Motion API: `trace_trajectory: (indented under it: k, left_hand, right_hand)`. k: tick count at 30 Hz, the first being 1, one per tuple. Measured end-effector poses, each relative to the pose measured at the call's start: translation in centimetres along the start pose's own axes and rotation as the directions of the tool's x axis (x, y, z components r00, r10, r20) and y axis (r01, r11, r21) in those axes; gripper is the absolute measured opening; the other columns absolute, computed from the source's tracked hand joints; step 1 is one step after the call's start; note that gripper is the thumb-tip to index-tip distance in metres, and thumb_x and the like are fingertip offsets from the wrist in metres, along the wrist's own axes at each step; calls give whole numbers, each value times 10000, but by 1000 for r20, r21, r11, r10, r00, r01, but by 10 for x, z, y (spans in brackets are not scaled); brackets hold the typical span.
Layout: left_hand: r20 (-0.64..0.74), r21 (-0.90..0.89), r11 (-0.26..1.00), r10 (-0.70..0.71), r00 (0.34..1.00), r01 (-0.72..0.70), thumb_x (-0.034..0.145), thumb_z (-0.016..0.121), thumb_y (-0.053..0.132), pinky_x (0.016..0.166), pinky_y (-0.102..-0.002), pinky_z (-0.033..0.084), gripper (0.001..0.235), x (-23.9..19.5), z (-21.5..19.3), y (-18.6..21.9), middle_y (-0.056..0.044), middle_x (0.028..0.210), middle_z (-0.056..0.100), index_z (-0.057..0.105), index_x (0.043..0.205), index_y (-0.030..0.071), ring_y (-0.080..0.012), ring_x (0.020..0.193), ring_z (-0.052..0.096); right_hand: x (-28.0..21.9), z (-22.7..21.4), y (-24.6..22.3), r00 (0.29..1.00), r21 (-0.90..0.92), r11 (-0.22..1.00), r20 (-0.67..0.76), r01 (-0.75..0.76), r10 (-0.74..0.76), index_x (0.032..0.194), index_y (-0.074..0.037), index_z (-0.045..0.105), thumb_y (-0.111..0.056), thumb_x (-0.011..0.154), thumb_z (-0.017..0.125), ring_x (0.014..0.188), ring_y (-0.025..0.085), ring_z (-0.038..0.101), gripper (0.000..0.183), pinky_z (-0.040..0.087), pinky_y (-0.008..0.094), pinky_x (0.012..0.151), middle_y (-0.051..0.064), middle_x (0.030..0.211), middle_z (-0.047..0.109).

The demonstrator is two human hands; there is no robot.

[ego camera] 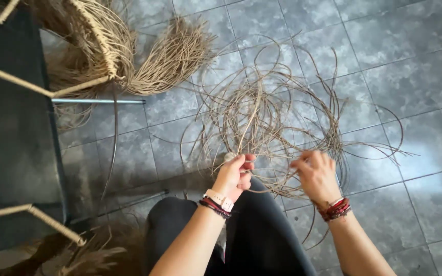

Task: Weaving natural fiber strands onto a circular metal frame

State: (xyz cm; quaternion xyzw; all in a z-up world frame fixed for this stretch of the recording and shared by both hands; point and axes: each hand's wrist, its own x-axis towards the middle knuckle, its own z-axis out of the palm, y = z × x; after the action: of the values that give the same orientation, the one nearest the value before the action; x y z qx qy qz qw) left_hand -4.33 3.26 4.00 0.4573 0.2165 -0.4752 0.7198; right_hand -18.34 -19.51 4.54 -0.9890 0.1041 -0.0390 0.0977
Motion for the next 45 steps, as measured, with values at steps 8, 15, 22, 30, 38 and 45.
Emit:
trace_trajectory:
  k: [8,15,22,30,38,45]
  left_hand:
    - [138,-162,982,-78,987,100,1076,431,422,595,-264,575,424,-59,59,-40,-81,1134,773,726,1243,167,-175,722,728]
    - [29,22,943,332,943,-332,1114,442,300,341,-183,260,312,-61,80,-70,48,544,362,613,955,93,-64,370,379]
    - [472,667,333,504,724,-667,1069,361,174,724,-545,446,310,-97,93,-152,-116,870,680,522,1319,84,-415,784,658]
    - [603,288,945,-54,796,-155,930,612,134,1051,-308,522,650,-7,87,-151,-184,1413,582,430,1550,61,-239,1269,596]
    - [285,-181,933,352,891,-311,1075,362,172,473,-270,279,287,-107,115,-7,59,556,390,586,908,108,-98,459,324]
    - [604,769,86,-423,676,-633,980,462,375,801,-336,521,405,-103,77,-96,-11,934,813,813,926,182,-208,882,741]
  right_hand:
    - [-21,-105,-73,960,614,738,-184,280,-211,1054,-201,775,-205,1018,550,1023,326,692,227,561,409,879,68,1141,666]
    - [-65,-117,-50,905,873,298,420,-386,-59,1286,55,720,157,847,527,1139,347,677,491,554,505,989,267,1219,752]
    - [12,-108,-31,607,536,-313,768,-784,-206,1403,96,504,-134,813,426,1244,508,577,638,474,613,977,350,1438,571]
    - [-8,-105,-19,611,598,-129,783,-791,-117,802,-67,582,-438,1105,441,403,86,256,499,220,251,328,-55,558,381]
    - [-70,-107,3,609,554,-272,769,-787,-197,1131,83,587,-606,1002,326,824,304,379,749,295,439,688,182,955,435]
    - [9,-95,-6,707,591,-432,685,-681,-177,1284,4,572,-360,1116,348,428,37,161,459,102,213,358,-55,618,290]
